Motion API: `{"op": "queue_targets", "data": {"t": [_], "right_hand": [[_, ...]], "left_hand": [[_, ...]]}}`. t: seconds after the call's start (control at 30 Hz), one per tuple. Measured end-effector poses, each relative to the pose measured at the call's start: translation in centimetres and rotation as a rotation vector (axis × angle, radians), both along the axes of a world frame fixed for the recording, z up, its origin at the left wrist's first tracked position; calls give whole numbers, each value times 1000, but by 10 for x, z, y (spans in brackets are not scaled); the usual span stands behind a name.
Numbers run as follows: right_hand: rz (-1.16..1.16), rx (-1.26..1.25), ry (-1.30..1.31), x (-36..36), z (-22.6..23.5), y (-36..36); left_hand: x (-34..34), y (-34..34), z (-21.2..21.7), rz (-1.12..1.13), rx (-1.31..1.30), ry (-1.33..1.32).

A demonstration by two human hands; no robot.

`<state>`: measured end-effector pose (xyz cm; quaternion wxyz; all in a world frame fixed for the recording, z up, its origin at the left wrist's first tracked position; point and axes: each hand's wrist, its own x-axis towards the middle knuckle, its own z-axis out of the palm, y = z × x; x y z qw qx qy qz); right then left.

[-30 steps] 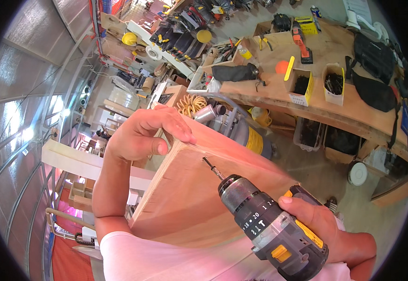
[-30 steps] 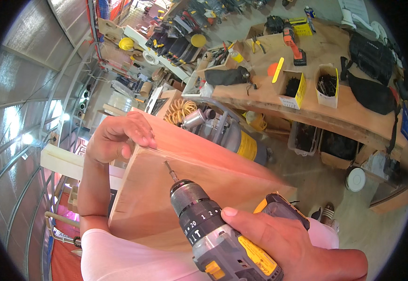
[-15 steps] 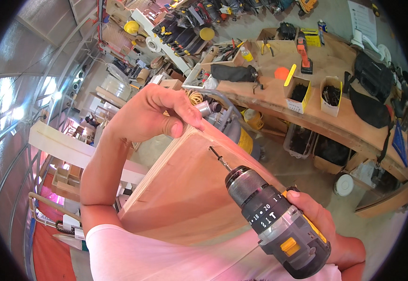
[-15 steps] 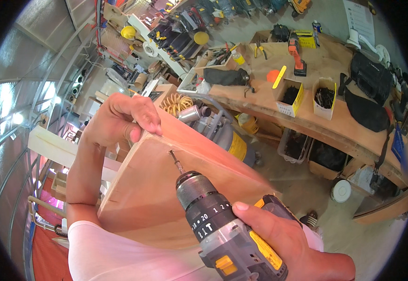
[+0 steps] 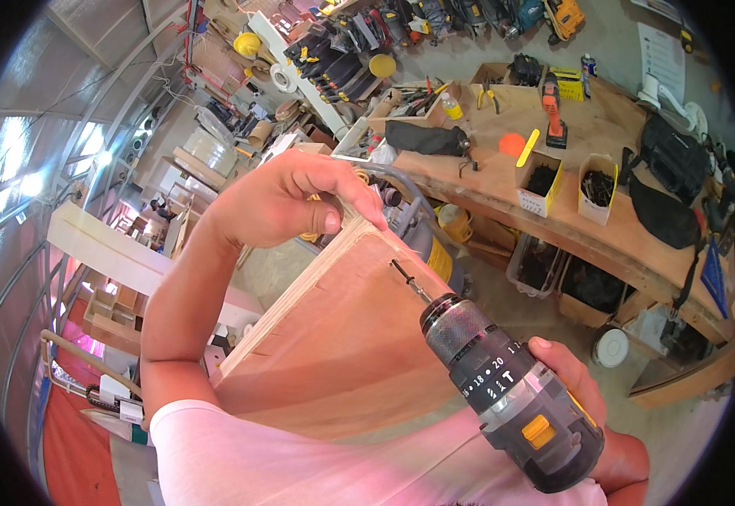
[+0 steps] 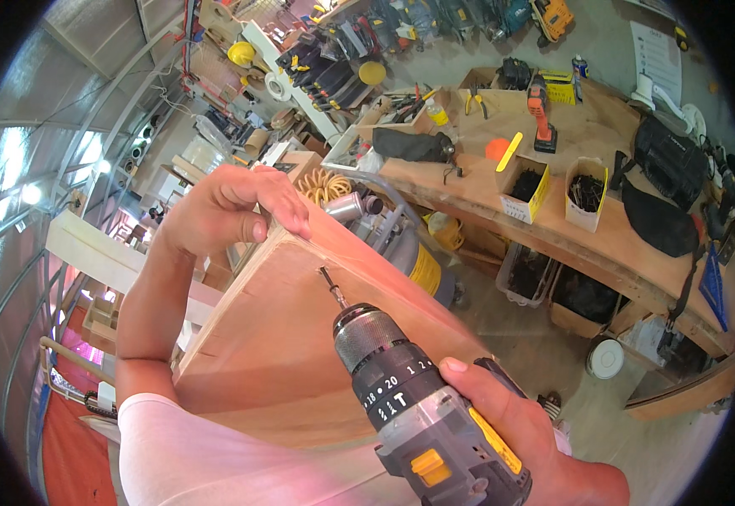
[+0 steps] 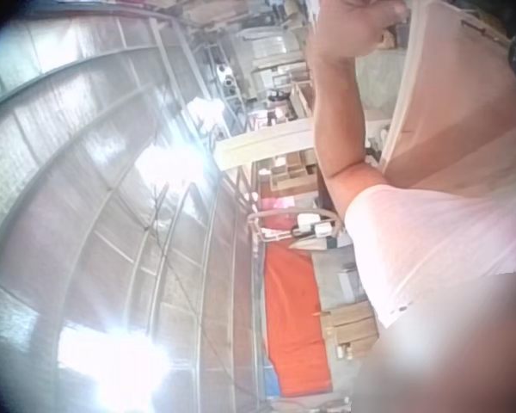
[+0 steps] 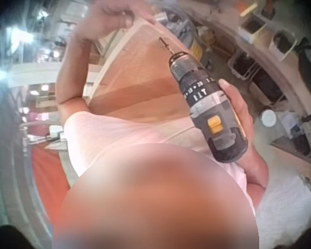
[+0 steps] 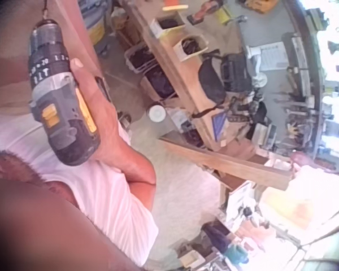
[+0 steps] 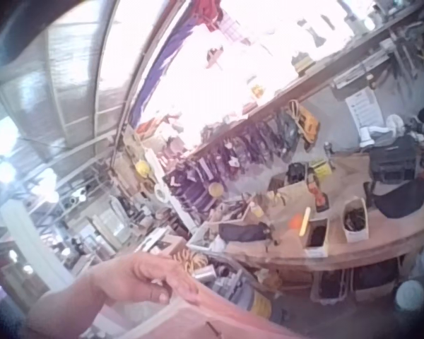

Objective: The person uses a cordless drill to drive screws into a large curved plywood panel, then picks up a smaller rectangular piece and attaches it to the panel. The person continues to fasten the pieces together with screws.

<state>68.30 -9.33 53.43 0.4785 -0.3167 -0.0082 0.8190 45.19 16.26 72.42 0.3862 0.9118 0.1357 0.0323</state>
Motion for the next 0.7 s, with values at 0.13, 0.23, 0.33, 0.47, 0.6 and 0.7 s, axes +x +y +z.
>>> {"op": "queue_targets", "data": {"t": [0.13, 0.23, 0.33, 0.47, 0.6, 0.7], "right_hand": [[15, -50, 95, 2, -5, 0], [-5, -17, 65, 0, -8, 1], [5, 11, 78, -1, -7, 1], [-28, -19, 35, -3, -3, -2], [-53, 10, 57, -7, -3, -3], [-51, -23, 130, -7, -2, -1]], "left_hand": [[-3, -3, -11, 27, -65, -95], [-4, -2, -12, 28, -95, -84], [-4, -1, -8, 2, -58, -55], [-4, -3, -8, 32, -5, -59], [-4, -5, -12, 51, -24, -95], [-4, -5, -12, 45, -54, -92]]}}
